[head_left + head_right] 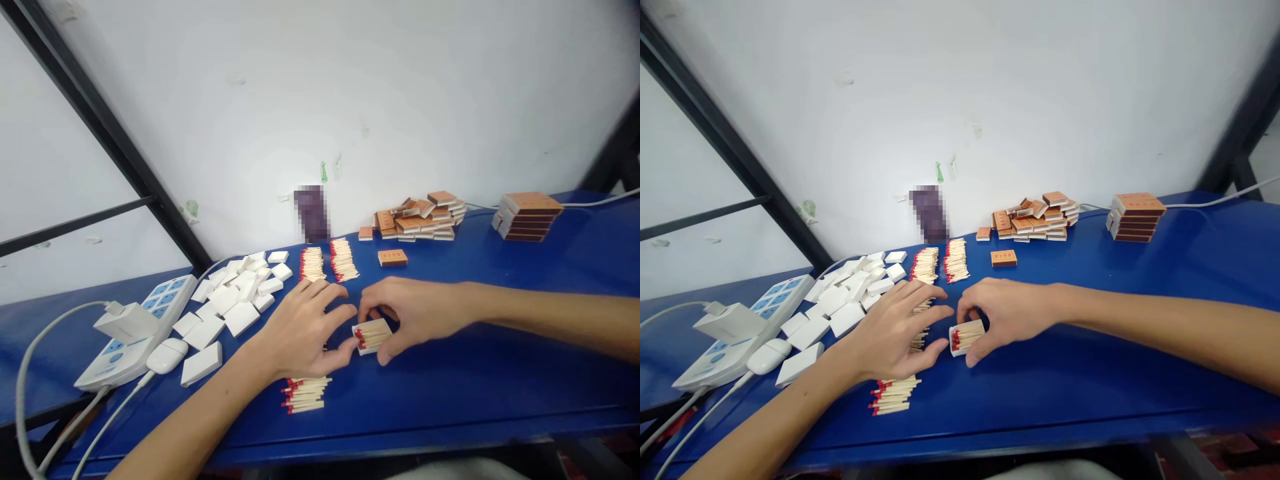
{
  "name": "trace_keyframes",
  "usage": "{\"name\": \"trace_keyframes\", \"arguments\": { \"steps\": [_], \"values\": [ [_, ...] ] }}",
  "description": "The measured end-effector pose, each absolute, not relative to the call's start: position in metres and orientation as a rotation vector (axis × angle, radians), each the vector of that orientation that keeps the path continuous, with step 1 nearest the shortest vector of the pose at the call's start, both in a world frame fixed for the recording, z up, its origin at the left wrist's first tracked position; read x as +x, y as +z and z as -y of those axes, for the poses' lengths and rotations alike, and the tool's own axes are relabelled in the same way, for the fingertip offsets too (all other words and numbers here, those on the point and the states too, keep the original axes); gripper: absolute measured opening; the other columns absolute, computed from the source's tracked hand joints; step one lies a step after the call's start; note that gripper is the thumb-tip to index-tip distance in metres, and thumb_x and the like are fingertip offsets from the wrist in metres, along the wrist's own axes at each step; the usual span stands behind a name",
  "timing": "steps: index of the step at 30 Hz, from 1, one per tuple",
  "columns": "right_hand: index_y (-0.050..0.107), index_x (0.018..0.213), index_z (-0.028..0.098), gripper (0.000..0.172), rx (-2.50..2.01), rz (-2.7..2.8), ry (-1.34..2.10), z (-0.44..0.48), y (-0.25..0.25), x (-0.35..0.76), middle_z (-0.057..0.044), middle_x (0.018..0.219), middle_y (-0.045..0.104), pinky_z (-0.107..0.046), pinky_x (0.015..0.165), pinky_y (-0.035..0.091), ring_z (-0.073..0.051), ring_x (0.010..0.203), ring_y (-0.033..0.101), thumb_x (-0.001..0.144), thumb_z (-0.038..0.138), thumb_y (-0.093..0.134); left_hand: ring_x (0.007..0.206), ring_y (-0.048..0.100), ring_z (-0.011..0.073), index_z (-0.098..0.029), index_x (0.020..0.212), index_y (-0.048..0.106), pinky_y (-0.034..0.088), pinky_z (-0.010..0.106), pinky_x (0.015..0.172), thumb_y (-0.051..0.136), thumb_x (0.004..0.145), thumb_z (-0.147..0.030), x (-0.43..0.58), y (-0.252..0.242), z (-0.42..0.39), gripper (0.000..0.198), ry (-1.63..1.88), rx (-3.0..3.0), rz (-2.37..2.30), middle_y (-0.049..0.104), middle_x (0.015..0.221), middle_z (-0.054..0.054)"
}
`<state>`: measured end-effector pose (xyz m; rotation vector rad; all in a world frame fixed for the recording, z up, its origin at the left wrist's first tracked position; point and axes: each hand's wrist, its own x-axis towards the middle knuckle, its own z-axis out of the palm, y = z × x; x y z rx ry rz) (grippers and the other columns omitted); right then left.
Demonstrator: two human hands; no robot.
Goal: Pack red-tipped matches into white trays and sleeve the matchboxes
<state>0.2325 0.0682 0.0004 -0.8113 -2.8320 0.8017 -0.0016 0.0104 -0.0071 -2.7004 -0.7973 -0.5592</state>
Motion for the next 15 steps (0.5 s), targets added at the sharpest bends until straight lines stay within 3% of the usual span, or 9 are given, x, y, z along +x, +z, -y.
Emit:
{"name": "trace_keyframes", "arguments": {
  "steps": [2,5,8,10,15],
  "values": [
    [0.069,0.103,0.018,0.052,-0.840,2.742,0.970,-0.084,0.005,0.235,-0.003,0.086,0.065,-0.026,0.060,0.041,-0.017,0.072,0.059,0.072,0.059,0.076,0.097,0.060,0.0279,-0.016,0.110,0.068,0.049,0.043,0.082,0.057,0.089,-0.036,-0.001,-0.007,-0.009,0.031,-0.492,-2.705,0.789,0.066,0.114,0.014],
    [0.066,0.098,0.016,0.041,-0.917,2.591,0.864,-0.109,0.003,0.237,-0.002,0.080,0.064,-0.027,0.058,0.040,-0.014,0.059,0.054,0.096,0.052,0.046,0.096,0.061,0.0262,-0.016,0.108,0.068,0.050,0.042,0.083,0.055,0.093,-0.033,0.000,-0.007,-0.007,0.026,-0.481,-2.725,0.772,0.066,0.111,0.013],
    [0.065,0.096,0.014,0.019,-0.888,2.516,0.340,-0.126,-0.011,0.234,-0.007,0.090,0.064,-0.029,0.071,0.042,-0.018,0.076,0.057,0.089,0.030,0.056,0.091,0.062,0.0226,-0.017,0.104,0.069,0.050,0.039,0.082,0.053,0.097,-0.029,0.000,-0.005,-0.008,0.021,-0.487,-2.788,0.732,0.068,0.106,0.010],
    [0.065,0.100,0.013,0.019,-0.874,2.514,0.266,-0.130,-0.023,0.229,-0.010,0.097,0.063,-0.030,0.077,0.042,-0.021,0.086,0.057,0.085,0.022,0.058,0.088,0.062,0.0201,-0.017,0.102,0.069,0.050,0.036,0.081,0.051,0.100,-0.026,-0.002,-0.002,-0.010,0.019,-0.491,-2.899,0.663,0.070,0.100,0.008],
    [0.067,0.101,0.014,0.019,-0.846,2.514,0.255,-0.129,-0.041,0.217,-0.010,0.099,0.062,-0.031,0.078,0.042,-0.022,0.088,0.058,0.086,0.023,0.060,0.080,0.063,0.0175,-0.018,0.098,0.068,0.048,0.033,0.076,0.051,0.102,-0.025,-0.009,0.004,-0.012,0.018,-0.611,-3.079,0.564,0.074,0.088,0.004]
  ]
}}
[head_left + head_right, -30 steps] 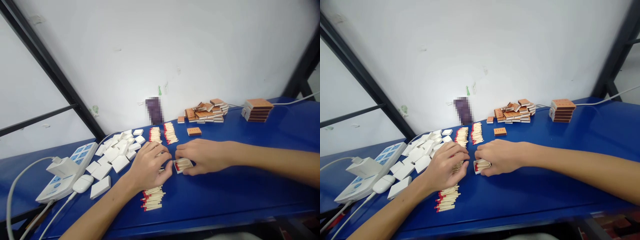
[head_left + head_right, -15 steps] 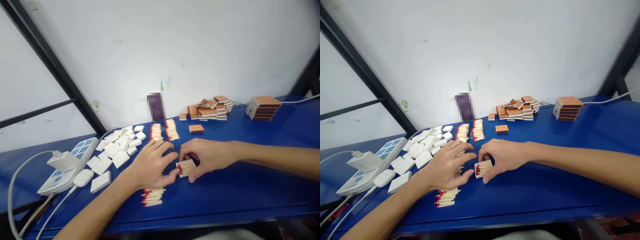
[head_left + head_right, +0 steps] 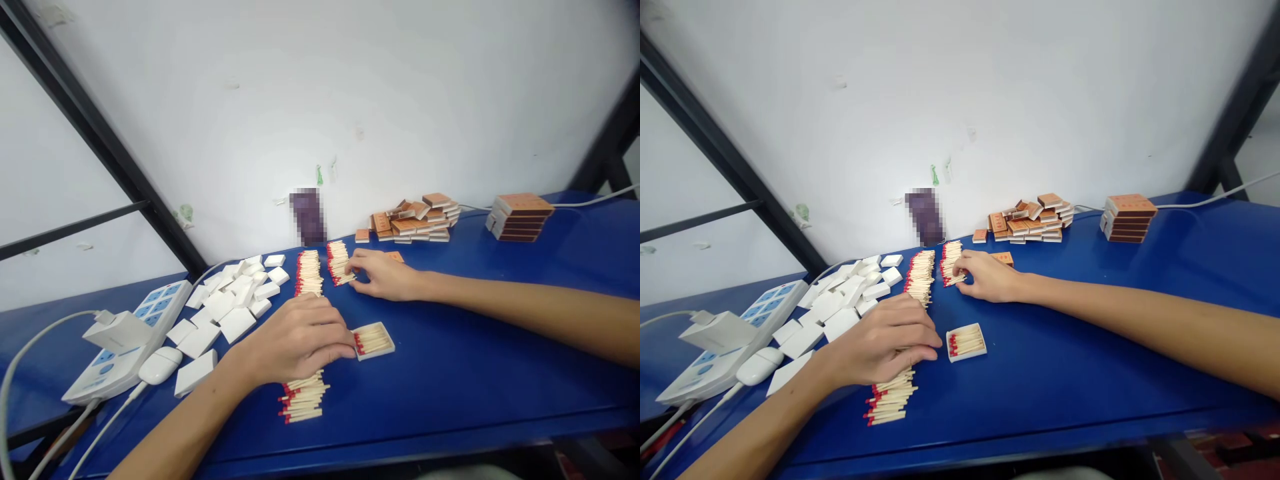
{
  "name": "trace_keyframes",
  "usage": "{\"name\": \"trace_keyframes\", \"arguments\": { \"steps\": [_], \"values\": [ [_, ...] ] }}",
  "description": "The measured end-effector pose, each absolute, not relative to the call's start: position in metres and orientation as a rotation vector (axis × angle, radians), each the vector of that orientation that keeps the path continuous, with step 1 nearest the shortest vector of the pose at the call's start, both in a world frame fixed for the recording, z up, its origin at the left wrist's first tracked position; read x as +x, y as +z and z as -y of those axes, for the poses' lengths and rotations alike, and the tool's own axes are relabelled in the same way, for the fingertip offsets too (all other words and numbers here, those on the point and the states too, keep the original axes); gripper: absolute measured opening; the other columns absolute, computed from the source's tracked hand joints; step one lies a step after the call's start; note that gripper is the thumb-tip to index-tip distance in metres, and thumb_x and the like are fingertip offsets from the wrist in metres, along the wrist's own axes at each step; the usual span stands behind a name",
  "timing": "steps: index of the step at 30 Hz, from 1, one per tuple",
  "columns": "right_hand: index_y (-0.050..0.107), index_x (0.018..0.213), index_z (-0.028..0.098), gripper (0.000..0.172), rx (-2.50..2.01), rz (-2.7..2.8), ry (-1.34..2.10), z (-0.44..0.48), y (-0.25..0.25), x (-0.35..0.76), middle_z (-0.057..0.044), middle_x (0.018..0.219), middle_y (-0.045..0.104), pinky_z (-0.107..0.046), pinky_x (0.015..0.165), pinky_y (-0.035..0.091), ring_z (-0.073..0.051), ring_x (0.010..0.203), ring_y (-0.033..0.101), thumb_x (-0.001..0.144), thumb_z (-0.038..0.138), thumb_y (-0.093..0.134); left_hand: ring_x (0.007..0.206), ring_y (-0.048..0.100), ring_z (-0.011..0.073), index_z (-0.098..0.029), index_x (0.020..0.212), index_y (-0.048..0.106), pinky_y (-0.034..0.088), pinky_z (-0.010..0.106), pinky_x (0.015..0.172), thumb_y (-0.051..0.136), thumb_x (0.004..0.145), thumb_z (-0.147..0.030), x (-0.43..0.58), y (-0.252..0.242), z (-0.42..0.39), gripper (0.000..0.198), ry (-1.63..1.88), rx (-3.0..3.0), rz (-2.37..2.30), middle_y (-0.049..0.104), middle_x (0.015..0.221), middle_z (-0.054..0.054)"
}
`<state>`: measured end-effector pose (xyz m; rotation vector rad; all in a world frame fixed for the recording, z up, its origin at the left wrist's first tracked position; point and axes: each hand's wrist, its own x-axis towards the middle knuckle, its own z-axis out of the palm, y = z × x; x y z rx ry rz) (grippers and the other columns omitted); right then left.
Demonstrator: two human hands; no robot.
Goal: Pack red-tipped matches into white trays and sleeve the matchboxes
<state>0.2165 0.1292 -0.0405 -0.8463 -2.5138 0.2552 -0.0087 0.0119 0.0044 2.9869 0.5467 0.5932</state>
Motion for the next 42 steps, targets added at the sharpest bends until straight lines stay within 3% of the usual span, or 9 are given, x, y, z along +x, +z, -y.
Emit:
{"name": "trace_keyframes", "arguments": {
  "steps": [4,8,14,17,20,23,27,33,42],
  "values": [
    [0.068,0.091,0.014,0.012,-0.814,2.502,0.290,-0.129,-0.045,0.214,-0.008,0.092,0.063,-0.030,0.076,0.042,-0.020,0.084,0.059,0.088,0.022,0.059,0.069,0.060,0.0181,-0.016,0.096,0.068,0.045,0.034,0.065,0.056,0.093,-0.025,-0.008,0.001,-0.010,0.015,0.707,2.985,-0.641,0.069,0.078,0.006],
    [0.066,0.088,0.014,0.011,-0.764,2.497,0.316,-0.131,-0.049,0.214,-0.007,0.090,0.064,-0.030,0.074,0.042,-0.019,0.081,0.058,0.090,0.019,0.056,0.062,0.053,0.0158,-0.018,0.077,0.066,0.039,0.036,0.066,0.051,0.094,-0.020,-0.003,0.002,-0.008,0.023,0.866,3.070,-0.851,0.064,0.067,0.003],
    [0.065,0.090,0.015,0.011,-0.730,2.445,0.348,-0.129,-0.047,0.221,-0.006,0.088,0.064,-0.028,0.072,0.043,-0.017,0.078,0.057,0.092,0.018,0.054,0.054,0.040,0.0124,-0.018,0.053,0.047,0.033,0.034,0.062,0.049,0.094,-0.015,-0.003,0.002,-0.009,0.041,0.977,3.179,-0.875,0.045,0.052,-0.002],
    [0.067,0.088,0.016,0.010,-0.760,2.440,0.366,-0.128,-0.044,0.227,-0.005,0.087,0.063,-0.027,0.070,0.043,-0.015,0.074,0.056,0.090,0.018,0.058,0.047,0.038,0.0114,-0.018,0.061,0.053,0.032,0.030,0.054,0.049,0.092,-0.012,-0.004,-0.001,-0.006,0.032,0.890,3.161,-0.750,0.044,0.049,-0.004],
    [0.069,0.087,0.016,0.007,-0.797,2.454,0.382,-0.129,-0.044,0.228,-0.005,0.089,0.063,-0.026,0.070,0.044,-0.015,0.075,0.058,0.089,0.019,0.062,0.049,0.047,0.0132,-0.014,0.088,0.064,0.036,0.028,0.051,0.051,0.092,-0.016,-0.002,-0.002,-0.002,0.014,0.809,3.146,-0.778,0.056,0.059,-0.001],
    [0.069,0.088,0.016,0.006,-0.836,2.472,0.387,-0.131,-0.044,0.224,-0.005,0.090,0.063,-0.026,0.073,0.043,-0.016,0.080,0.059,0.088,0.018,0.064,0.064,0.061,0.0197,-0.014,0.104,0.066,0.045,0.031,0.057,0.052,0.093,-0.027,0.000,-0.001,-0.001,0.022,0.635,3.144,-0.987,0.065,0.079,0.005],
    [0.068,0.083,0.015,0.007,-0.889,2.482,0.383,-0.130,-0.043,0.218,-0.005,0.086,0.063,-0.025,0.071,0.041,-0.016,0.077,0.058,0.087,0.015,0.062,0.076,0.066,0.0257,-0.017,0.105,0.069,0.051,0.038,0.066,0.052,0.093,-0.038,0.001,-0.002,-0.005,0.030,0.460,3.110,-1.179,0.067,0.087,0.008],
    [0.065,0.079,0.016,0.008,-0.961,2.454,0.351,-0.124,-0.046,0.212,-0.002,0.081,0.063,-0.025,0.065,0.037,-0.014,0.071,0.055,0.085,0.014,0.060,0.082,0.063,0.0276,-0.019,0.107,0.071,0.051,0.044,0.075,0.055,0.091,-0.046,0.006,-0.005,-0.005,0.035,0.310,3.014,-1.205,0.065,0.085,0.007],
    [0.066,0.098,0.017,0.012,-0.922,2.463,0.240,-0.116,-0.048,0.212,-0.006,0.099,0.063,-0.027,0.071,0.037,-0.017,0.084,0.057,0.091,0.018,0.057,0.081,0.059,0.0250,-0.022,0.108,0.073,0.048,0.042,0.077,0.060,0.090,-0.050,0.007,-0.005,-0.005,0.036,0.291,2.981,-1.233,0.061,0.083,0.006]
  ]
}}
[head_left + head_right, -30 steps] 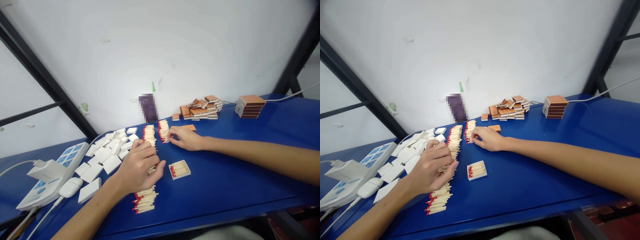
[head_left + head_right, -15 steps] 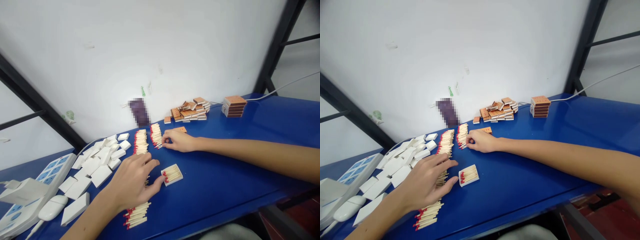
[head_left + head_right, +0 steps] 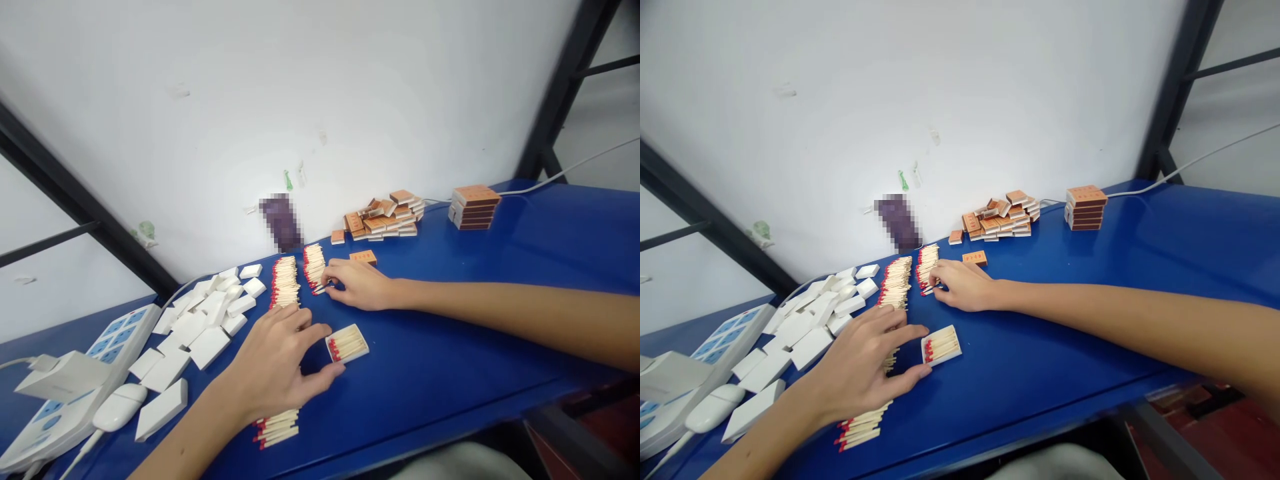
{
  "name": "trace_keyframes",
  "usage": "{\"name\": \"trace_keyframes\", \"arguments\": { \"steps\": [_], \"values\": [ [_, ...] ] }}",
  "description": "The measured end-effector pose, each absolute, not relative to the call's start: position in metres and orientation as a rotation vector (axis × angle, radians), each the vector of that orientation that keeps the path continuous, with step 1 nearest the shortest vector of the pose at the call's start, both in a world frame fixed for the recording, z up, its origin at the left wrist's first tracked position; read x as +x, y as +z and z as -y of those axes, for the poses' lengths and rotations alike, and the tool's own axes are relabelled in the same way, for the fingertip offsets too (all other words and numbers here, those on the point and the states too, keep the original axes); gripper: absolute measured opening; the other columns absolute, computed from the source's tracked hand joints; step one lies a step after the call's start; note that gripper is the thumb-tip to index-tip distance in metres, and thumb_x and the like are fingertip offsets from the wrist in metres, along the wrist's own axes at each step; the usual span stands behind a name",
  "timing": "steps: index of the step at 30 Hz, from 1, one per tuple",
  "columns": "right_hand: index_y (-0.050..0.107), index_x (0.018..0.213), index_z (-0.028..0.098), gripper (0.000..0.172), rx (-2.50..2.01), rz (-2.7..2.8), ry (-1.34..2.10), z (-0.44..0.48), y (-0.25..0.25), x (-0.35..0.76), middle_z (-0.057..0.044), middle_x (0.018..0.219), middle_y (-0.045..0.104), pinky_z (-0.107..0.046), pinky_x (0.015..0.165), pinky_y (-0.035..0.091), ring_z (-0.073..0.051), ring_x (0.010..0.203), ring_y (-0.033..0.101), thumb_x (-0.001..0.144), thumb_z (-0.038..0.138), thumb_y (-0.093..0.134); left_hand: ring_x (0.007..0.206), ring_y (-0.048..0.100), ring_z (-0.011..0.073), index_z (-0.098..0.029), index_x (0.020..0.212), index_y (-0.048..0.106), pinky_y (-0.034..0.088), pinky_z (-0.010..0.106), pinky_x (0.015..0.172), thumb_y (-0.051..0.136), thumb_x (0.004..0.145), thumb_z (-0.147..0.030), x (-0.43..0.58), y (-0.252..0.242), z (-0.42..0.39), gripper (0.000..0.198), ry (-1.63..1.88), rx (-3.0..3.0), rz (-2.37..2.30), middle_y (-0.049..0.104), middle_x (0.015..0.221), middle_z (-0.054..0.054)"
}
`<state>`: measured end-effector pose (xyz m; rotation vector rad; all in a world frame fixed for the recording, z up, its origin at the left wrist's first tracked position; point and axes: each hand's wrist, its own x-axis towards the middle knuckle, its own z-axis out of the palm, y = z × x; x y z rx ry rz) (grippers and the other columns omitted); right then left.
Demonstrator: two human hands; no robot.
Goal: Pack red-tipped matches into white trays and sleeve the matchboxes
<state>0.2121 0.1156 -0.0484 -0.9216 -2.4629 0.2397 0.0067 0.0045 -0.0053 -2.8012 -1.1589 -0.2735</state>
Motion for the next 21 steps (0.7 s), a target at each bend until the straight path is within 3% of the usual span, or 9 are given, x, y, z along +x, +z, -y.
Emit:
{"name": "trace_keyframes", "arguments": {
  "steps": [9,21],
  "values": [
    [0.074,0.109,0.021,0.024,-0.882,2.543,0.165,-0.1141,-0.0484,0.2139,-0.006,0.096,0.061,-0.028,0.067,0.036,-0.017,0.079,0.057,0.094,0.022,0.054,0.078,0.058,0.0226,-0.024,0.104,0.074,0.045,0.038,0.073,0.058,0.093,-0.047,0.0072,-0.0060,-0.0025,0.030,-0.258,-2.807,1.158,0.059,0.082,0.004],
    [0.072,0.102,0.017,0.021,-0.902,2.540,0.113,-0.1134,-0.0485,0.2131,-0.006,0.096,0.062,-0.028,0.067,0.036,-0.017,0.079,0.058,0.092,0.019,0.054,0.076,0.056,0.0215,-0.022,0.108,0.072,0.045,0.036,0.070,0.057,0.094,-0.042,0.0033,-0.0081,-0.0014,0.028,-0.303,-2.811,1.082,0.055,0.082,0.004]
  ]
}}
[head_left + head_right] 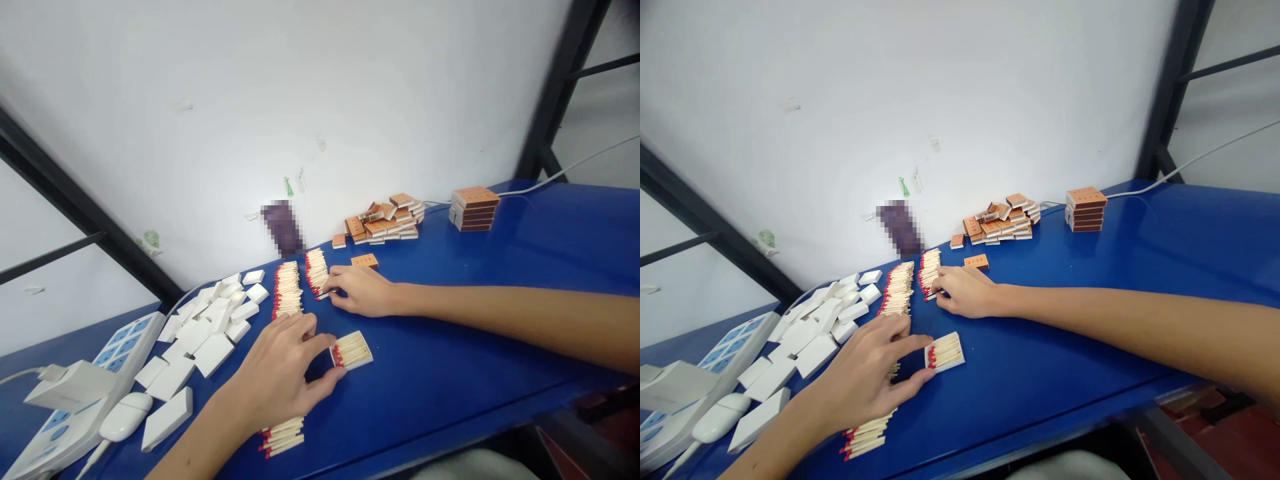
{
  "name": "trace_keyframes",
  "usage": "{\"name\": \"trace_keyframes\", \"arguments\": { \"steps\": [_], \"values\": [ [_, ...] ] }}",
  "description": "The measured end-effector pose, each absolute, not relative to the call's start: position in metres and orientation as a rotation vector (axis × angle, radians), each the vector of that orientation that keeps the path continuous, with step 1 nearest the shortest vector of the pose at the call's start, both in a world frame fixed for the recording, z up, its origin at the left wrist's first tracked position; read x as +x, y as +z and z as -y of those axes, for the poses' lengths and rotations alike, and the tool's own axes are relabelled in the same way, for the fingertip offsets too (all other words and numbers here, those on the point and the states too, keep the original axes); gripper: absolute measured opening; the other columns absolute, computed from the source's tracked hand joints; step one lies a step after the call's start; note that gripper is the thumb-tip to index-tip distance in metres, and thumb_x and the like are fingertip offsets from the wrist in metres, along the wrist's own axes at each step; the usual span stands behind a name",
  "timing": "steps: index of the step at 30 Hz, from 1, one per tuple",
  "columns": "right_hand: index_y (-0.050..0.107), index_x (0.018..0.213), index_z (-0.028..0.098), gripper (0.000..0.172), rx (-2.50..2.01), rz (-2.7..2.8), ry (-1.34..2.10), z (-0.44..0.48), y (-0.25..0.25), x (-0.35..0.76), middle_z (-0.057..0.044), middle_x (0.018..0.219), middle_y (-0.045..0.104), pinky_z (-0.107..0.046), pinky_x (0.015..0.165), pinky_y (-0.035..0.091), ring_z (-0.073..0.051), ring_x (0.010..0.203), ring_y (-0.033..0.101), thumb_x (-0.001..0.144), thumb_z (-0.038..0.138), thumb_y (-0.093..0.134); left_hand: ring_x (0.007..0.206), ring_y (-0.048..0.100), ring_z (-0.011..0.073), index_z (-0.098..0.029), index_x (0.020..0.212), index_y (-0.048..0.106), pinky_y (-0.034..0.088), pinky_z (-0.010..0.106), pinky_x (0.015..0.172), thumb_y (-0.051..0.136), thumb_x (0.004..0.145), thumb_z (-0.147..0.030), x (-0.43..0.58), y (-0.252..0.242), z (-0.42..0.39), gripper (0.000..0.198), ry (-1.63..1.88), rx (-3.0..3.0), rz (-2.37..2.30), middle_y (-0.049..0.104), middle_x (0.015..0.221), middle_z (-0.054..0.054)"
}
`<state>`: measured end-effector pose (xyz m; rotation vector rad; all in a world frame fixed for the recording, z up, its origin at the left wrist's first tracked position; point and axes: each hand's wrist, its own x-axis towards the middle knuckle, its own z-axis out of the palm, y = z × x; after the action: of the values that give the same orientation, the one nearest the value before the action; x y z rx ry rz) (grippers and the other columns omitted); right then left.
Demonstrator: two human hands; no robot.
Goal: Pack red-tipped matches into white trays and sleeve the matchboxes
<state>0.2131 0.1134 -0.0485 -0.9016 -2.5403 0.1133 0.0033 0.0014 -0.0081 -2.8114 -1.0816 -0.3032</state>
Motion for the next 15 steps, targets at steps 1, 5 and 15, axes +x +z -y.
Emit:
{"name": "trace_keyframes", "arguments": {
  "steps": [1,5,15],
  "values": [
    [0.072,0.103,0.016,0.022,-0.911,2.536,0.112,-0.1128,-0.0478,0.2130,-0.006,0.096,0.062,-0.029,0.067,0.036,-0.017,0.078,0.057,0.092,0.019,0.053,0.076,0.056,0.0214,-0.022,0.108,0.072,0.045,0.036,0.069,0.057,0.094,-0.042,0.0030,-0.0081,-0.0016,0.029,-0.299,-2.810,1.084,0.055,0.083,0.004],
    [0.071,0.107,0.017,0.023,-0.941,2.532,0.112,-0.1110,-0.0457,0.2124,-0.007,0.097,0.062,-0.029,0.065,0.035,-0.018,0.079,0.058,0.093,0.021,0.053,0.075,0.055,0.0209,-0.021,0.108,0.071,0.044,0.035,0.068,0.056,0.095,-0.042,0.0023,-0.0077,-0.0023,0.029,-0.277,-2.815,1.084,0.055,0.083,0.004],
    [0.073,0.102,0.017,0.026,-0.927,2.564,0.089,-0.1117,-0.0448,0.2120,-0.006,0.094,0.062,-0.030,0.066,0.034,-0.019,0.081,0.057,0.092,0.017,0.049,0.077,0.057,0.0214,-0.020,0.110,0.070,0.045,0.035,0.068,0.056,0.096,-0.041,0.0009,-0.0073,-0.0030,0.029,-0.245,-2.825,1.049,0.056,0.086,0.005]
  ]
}}
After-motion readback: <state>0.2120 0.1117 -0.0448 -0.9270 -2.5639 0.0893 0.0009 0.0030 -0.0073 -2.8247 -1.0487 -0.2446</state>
